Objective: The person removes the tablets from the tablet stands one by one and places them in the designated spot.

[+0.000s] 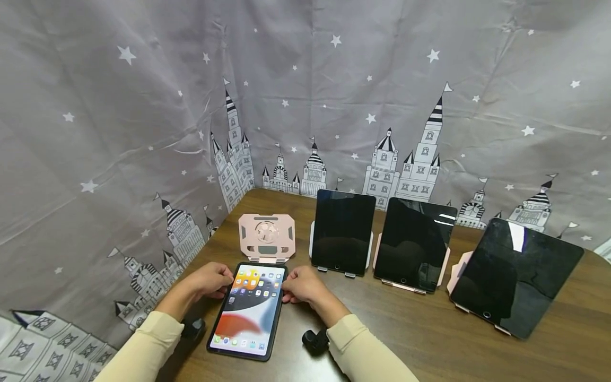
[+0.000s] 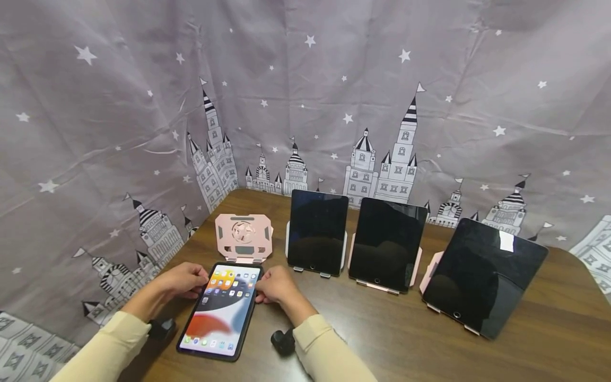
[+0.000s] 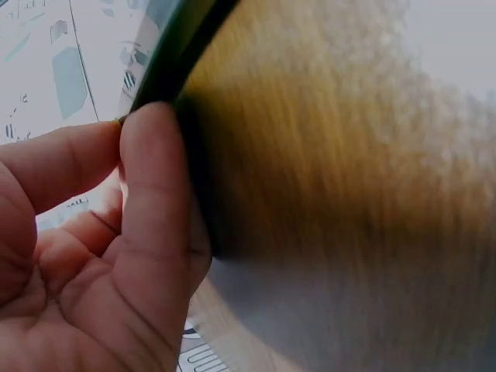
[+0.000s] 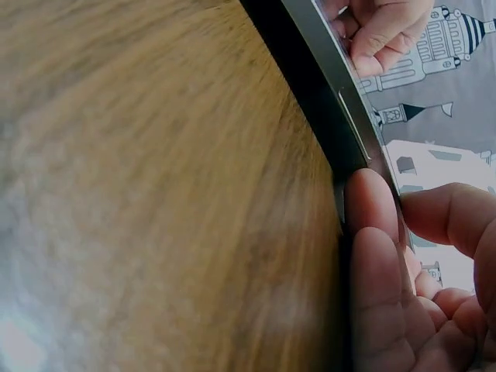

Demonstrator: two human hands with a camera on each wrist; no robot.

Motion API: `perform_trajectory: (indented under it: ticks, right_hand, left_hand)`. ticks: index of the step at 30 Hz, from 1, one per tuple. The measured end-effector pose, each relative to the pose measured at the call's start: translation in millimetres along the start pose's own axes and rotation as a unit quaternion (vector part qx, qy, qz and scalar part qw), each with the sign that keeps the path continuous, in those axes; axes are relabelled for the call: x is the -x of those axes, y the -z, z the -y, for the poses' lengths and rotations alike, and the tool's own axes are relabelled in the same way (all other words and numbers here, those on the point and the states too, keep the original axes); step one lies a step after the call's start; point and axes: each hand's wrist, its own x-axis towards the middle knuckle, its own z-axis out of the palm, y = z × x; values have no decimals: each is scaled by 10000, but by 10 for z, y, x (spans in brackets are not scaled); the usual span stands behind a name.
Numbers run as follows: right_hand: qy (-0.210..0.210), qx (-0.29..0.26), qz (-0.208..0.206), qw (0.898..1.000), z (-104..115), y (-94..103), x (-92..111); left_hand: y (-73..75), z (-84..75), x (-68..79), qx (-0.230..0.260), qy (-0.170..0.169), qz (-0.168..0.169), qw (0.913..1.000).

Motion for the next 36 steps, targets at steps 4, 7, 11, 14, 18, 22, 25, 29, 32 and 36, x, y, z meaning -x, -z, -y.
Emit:
perform_trajectory:
  ticks: [4,7,11,14,18,22,25,29,32,36]
  right_hand:
    - [-35,65,-43,10000,-2,-7,-12]
    - [-36,67,-59,10000,-16,-9,-16]
    - [-37,55,-66,10000,-45,-6,-16]
    - [-39,33,-85,10000,-50,-4,-8]
    - [-40,18,-108,9999,-36,-1,4]
    - [-26,34,-130,9999,-6,-2,-3]
    - [-51,80,-123,9999,14,-8,-6]
    - [-102,397,-168,9990,24,-16,7]
    - [-96,607,-208,9979,34,-19,15]
    - [-91,600,-199,9980,50,-20,12]
  left_hand:
    - [4,7,-14,-36,7,29,10000]
    - [-9,29,-30,-55,-44,61,10000]
    - [-37,45,-37,-144,-65,43,9999]
    - [-49,43,-41,-198,-14,7,9998]
    - [-36,19,-52,-313,30,61,9995]
    - [-5,-6,-66,-412,97,80,9991]
    - [4,-11,-64,-415,108,101,9990]
    - [-12,-11,-51,-365,28,168,9992]
    - [-18,-11,-49,-345,-10,179,9992]
    - [-5,-12,-49,-360,-50,161,9992]
